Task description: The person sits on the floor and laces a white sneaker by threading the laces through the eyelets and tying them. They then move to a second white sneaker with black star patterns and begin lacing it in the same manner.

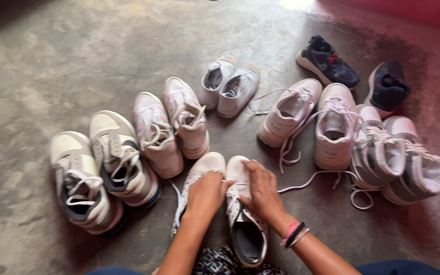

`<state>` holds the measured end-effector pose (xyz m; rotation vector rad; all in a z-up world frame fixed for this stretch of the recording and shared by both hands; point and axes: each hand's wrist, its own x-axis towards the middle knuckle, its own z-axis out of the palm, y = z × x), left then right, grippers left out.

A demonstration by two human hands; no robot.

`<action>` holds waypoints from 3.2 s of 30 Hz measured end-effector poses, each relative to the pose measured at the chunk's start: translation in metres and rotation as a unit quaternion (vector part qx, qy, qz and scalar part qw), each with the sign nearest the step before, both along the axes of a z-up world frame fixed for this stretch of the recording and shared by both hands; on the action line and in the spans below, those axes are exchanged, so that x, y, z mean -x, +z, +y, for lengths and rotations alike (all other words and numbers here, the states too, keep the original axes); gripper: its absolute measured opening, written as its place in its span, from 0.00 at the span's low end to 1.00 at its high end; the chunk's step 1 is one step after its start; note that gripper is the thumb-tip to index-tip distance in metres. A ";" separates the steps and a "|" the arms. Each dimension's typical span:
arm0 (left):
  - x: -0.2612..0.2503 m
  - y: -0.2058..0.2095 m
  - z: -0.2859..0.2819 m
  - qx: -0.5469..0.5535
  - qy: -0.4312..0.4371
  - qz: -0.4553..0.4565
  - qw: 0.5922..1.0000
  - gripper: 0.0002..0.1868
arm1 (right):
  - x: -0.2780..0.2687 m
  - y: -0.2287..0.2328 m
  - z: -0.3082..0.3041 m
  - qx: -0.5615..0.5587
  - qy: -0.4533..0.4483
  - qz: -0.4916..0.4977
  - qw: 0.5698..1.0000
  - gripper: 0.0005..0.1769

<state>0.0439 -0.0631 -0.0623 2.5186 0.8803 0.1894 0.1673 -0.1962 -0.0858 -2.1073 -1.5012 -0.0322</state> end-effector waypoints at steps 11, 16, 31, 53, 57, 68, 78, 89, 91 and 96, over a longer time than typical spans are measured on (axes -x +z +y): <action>0.030 0.094 0.029 0.060 0.167 -0.076 0.981 0.10 | -0.008 0.005 0.001 0.028 0.004 0.110 0.994 0.64; 0.065 0.141 0.045 0.084 0.266 -0.006 0.960 0.11 | -0.004 -0.003 0.000 0.035 0.010 0.075 0.997 0.65; 0.175 0.148 0.116 0.489 0.191 -0.563 0.638 0.18 | -0.058 0.072 -0.017 0.343 -0.109 0.149 0.921 0.45; -0.004 0.096 -0.022 0.512 -0.039 -0.432 0.742 0.17 | -0.038 0.166 -0.040 -0.048 0.128 0.261 0.955 0.13; 0.000 0.084 -0.030 0.488 -0.010 -0.360 0.795 0.14 | -0.011 0.185 -0.028 -0.016 0.099 0.304 0.947 0.09; -0.003 0.062 -0.014 0.595 0.029 -0.350 0.723 0.13 | -0.052 0.189 -0.045 -0.083 -0.015 0.249 0.965 0.08; 0.012 0.088 -0.008 0.418 -0.005 -0.356 0.836 0.15 | -0.070 0.195 -0.067 -0.115 -0.051 0.201 0.971 0.08; 0.010 0.101 -0.018 0.457 -0.128 -0.370 0.799 0.09 | -0.049 0.188 -0.041 -0.138 0.125 0.266 0.946 0.06; 0.010 0.101 -0.018 0.489 -0.140 -0.365 0.780 0.09 | -0.048 0.187 -0.042 -0.143 0.105 0.307 0.935 0.07; 0.011 0.111 -0.021 0.524 -0.160 -0.332 0.768 0.10 | -0.044 0.185 -0.042 -0.157 0.069 0.283 0.944 0.08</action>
